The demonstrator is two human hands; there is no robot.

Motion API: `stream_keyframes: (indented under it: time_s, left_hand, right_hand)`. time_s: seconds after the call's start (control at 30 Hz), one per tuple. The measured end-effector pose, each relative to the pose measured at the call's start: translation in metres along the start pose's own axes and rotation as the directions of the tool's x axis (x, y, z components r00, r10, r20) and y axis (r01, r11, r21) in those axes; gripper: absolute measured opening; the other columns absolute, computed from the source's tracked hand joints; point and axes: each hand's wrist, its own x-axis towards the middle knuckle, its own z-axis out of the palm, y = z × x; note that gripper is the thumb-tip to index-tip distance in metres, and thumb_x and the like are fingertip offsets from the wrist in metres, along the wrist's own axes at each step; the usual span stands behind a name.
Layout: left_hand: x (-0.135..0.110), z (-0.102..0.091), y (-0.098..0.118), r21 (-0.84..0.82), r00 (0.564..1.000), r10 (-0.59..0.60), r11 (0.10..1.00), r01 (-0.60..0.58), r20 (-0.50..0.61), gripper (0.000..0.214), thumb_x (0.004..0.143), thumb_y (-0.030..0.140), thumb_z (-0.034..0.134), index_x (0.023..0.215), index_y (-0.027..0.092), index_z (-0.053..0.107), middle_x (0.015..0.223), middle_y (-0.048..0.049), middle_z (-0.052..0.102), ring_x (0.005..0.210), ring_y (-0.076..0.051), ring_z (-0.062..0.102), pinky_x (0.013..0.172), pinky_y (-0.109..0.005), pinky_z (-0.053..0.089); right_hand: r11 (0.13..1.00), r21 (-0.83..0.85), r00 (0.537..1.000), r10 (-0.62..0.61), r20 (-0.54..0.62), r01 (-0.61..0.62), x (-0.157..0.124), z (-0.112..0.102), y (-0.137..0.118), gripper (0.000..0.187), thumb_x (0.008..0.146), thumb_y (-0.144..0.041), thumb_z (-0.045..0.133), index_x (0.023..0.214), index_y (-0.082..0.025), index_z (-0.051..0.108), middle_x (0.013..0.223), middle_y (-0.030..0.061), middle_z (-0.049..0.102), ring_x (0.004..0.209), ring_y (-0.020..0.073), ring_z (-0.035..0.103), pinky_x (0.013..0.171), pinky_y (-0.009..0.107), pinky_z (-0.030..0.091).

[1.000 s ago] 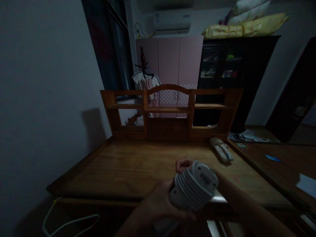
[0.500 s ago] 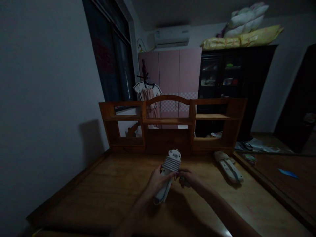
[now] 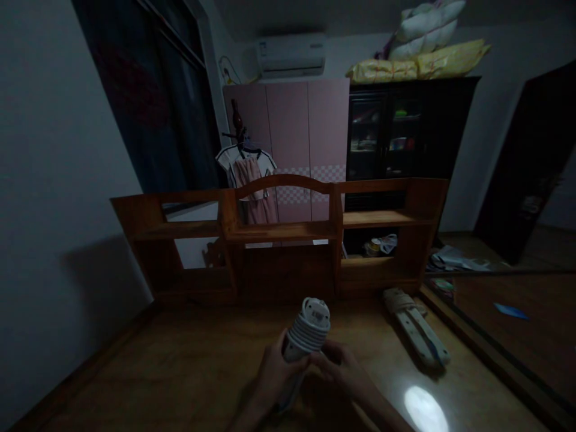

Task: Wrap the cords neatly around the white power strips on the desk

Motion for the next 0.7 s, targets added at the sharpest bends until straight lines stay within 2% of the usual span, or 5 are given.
stream_keyframes:
  time_s: [0.1, 0.17, 0.33, 0.53, 0.7]
  left_hand:
    - [0.001, 0.002, -0.003, 0.045, 0.999, -0.035, 0.998, 0.034, 0.015, 0.049, 0.068, 0.039, 0.071, 0.107, 0.012, 0.059, 0.101, -0.011, 0.069, 0.091, -0.025, 0.064, 0.077, -0.029, 0.05]
    - [0.001, 0.002, -0.005, 0.085, 0.998, -0.052, 0.995, 0.049, 0.028, 0.047, 0.069, 0.04, 0.07, 0.105, 0.012, 0.059, 0.099, -0.0112, 0.069, 0.089, -0.025, 0.064, 0.075, -0.029, 0.05]
    - [-0.002, 0.006, -0.001, 0.147, 0.986, -0.077, 0.988, 0.055, 0.15, 0.058, 0.06, 0.031, 0.074, 0.111, 0.015, 0.052, 0.1, -0.0076, 0.068, 0.087, -0.022, 0.064, 0.072, -0.025, 0.049]
    - [-0.008, 0.013, 0.003, 0.229, 0.993, -0.114, 0.967, 0.107, 0.017, 0.059, 0.066, 0.024, 0.062, 0.121, 0.016, 0.043, 0.108, -0.0085, 0.064, 0.094, -0.021, 0.062, 0.078, -0.025, 0.047]
    - [-0.009, 0.013, 0.001, 0.293, 0.993, -0.111, 0.951, 0.098, 0.027, 0.061, 0.068, 0.026, 0.062, 0.125, 0.017, 0.041, 0.112, -0.01, 0.063, 0.096, -0.021, 0.061, 0.079, -0.025, 0.044]
  right_hand:
    - [0.999, 0.011, 0.998, -0.048, -0.027, 0.048, 0.002, 0.0, 0.0, 0.043, 0.075, -0.049, 0.064, 0.1, -0.014, 0.069, 0.097, 0.0085, 0.068, 0.094, 0.0274, 0.06, 0.085, 0.037, 0.045]
    - [0.999, 0.006, 0.998, -0.038, -0.044, 0.038, 0.004, -0.001, 0.005, 0.043, 0.075, -0.049, 0.064, 0.099, -0.014, 0.07, 0.099, 0.0093, 0.068, 0.098, 0.0295, 0.059, 0.087, 0.039, 0.045]
    - [0.997, -0.082, 0.988, -0.027, -0.154, 0.014, 0.01, -0.01, 0.018, 0.046, 0.076, -0.053, 0.062, 0.099, -0.015, 0.071, 0.096, 0.0088, 0.068, 0.094, 0.0288, 0.06, 0.085, 0.038, 0.045]
    - [0.991, -0.136, 0.993, -0.006, -0.122, -0.011, 0.016, -0.016, 0.013, 0.044, 0.076, -0.055, 0.062, 0.081, -0.013, 0.072, 0.071, 0.0025, 0.063, 0.068, 0.018, 0.055, 0.063, 0.026, 0.042]
    - [0.997, -0.077, 0.994, 0.011, -0.109, -0.019, 0.012, -0.009, 0.012, 0.048, 0.077, -0.059, 0.058, 0.083, -0.013, 0.071, 0.068, 0.003, 0.06, 0.065, 0.018, 0.055, 0.061, 0.028, 0.042]
